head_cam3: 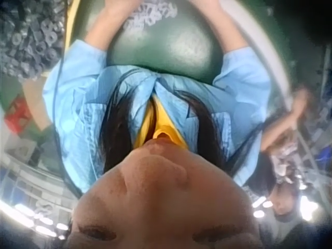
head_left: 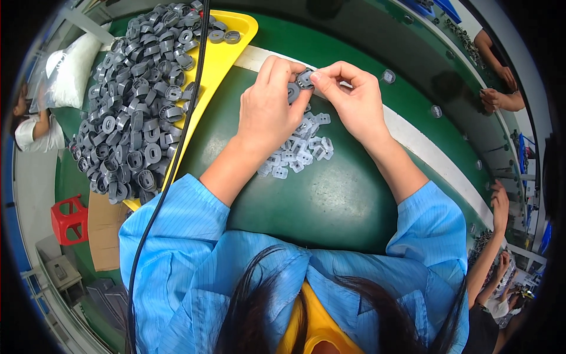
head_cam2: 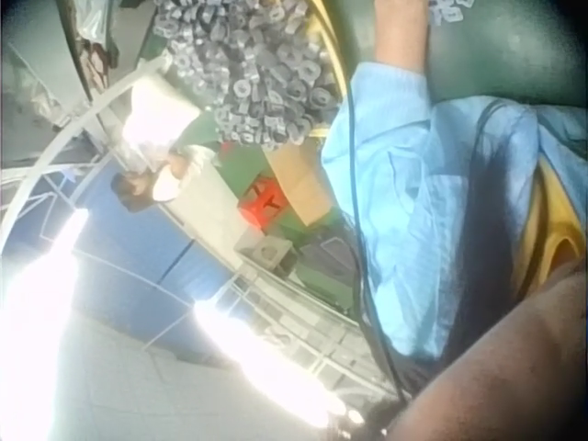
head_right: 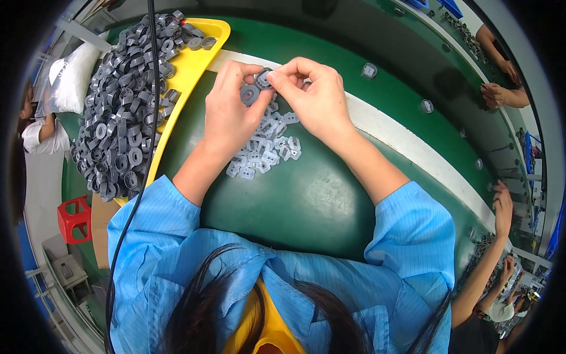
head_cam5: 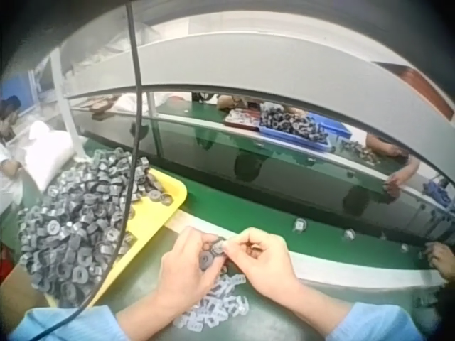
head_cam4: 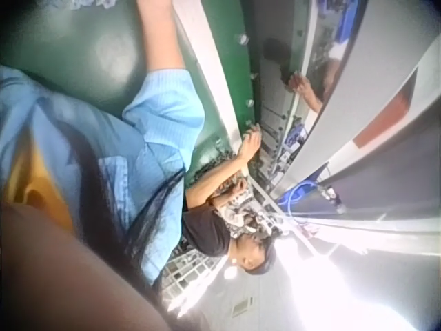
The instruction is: The person assembles plastic components by fitting small plastic pieces together by hand and placing the assembled parts onto the conveyor track.
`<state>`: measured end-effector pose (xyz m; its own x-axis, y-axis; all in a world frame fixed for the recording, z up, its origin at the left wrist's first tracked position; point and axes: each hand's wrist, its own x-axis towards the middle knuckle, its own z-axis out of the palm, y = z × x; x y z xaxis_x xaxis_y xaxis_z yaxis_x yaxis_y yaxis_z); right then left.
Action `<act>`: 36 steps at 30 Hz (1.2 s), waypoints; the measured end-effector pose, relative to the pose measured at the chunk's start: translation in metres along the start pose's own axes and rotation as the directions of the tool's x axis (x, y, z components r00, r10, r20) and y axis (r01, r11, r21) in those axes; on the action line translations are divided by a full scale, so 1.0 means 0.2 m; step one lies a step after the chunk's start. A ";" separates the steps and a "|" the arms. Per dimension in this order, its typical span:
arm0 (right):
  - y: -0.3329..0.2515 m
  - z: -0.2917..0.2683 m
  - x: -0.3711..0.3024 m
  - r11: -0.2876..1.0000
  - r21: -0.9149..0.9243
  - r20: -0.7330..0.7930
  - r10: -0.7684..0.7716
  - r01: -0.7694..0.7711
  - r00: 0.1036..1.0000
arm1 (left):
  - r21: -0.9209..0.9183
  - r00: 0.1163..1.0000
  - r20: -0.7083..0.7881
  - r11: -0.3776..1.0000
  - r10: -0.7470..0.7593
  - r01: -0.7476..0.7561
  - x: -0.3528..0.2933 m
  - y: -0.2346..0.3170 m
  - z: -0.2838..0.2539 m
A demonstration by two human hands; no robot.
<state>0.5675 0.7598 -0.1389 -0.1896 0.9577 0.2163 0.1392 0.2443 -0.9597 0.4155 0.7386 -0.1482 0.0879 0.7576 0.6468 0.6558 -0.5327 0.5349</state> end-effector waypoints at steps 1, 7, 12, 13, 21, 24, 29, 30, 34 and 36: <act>0.00 0.00 -0.01 1.000 0.003 -0.033 -0.027 0.027 0.999 | -0.003 1.000 0.002 1.000 0.003 -0.003 0.00 0.00 0.00; 0.01 -0.06 0.03 0.999 -0.004 0.099 0.048 -0.048 0.994 | -0.014 0.999 -0.005 0.999 -0.037 0.037 0.00 0.02 0.01; -0.01 -0.07 0.05 0.994 0.082 0.014 0.077 -0.078 0.997 | 0.021 0.998 0.028 0.998 0.058 -0.059 0.01 0.01 0.02; -0.02 -0.10 0.06 0.971 0.119 0.170 0.186 -0.208 0.968 | 0.016 0.997 0.041 0.998 0.061 -0.062 0.01 0.01 0.02; -0.01 -0.19 0.08 0.834 0.266 0.462 0.329 -0.483 0.823 | -0.131 0.983 0.153 0.988 0.105 -0.085 0.02 -0.03 0.00; -0.08 -0.20 0.09 0.944 -0.028 0.439 0.307 -0.329 0.844 | -0.180 0.968 0.223 0.981 0.116 -0.076 0.04 -0.03 -0.04; -0.07 -0.13 0.05 0.908 -0.414 0.225 0.167 -0.061 0.960 | -0.152 0.951 0.263 0.981 0.162 -0.124 0.03 0.00 -0.03; -0.05 -0.12 0.04 0.874 -0.486 0.151 0.112 -0.025 0.982 | -0.176 0.945 0.270 0.975 0.183 -0.139 0.02 0.02 -0.03; -0.05 -0.18 0.07 0.985 -0.131 0.166 0.137 -0.115 0.977 | -0.182 0.989 0.109 0.980 0.103 -0.083 0.06 -0.03 -0.04; -0.08 -0.17 0.08 0.991 -0.090 0.172 0.117 -0.102 0.978 | -0.247 0.941 0.248 0.925 -0.229 0.290 0.06 -0.06 -0.07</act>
<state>0.5960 0.7769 -0.1134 -0.3362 0.9393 0.0686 0.2452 0.1577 -0.9566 0.3973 0.7485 -0.1402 0.1182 0.9288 0.3513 0.4466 -0.3657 0.8166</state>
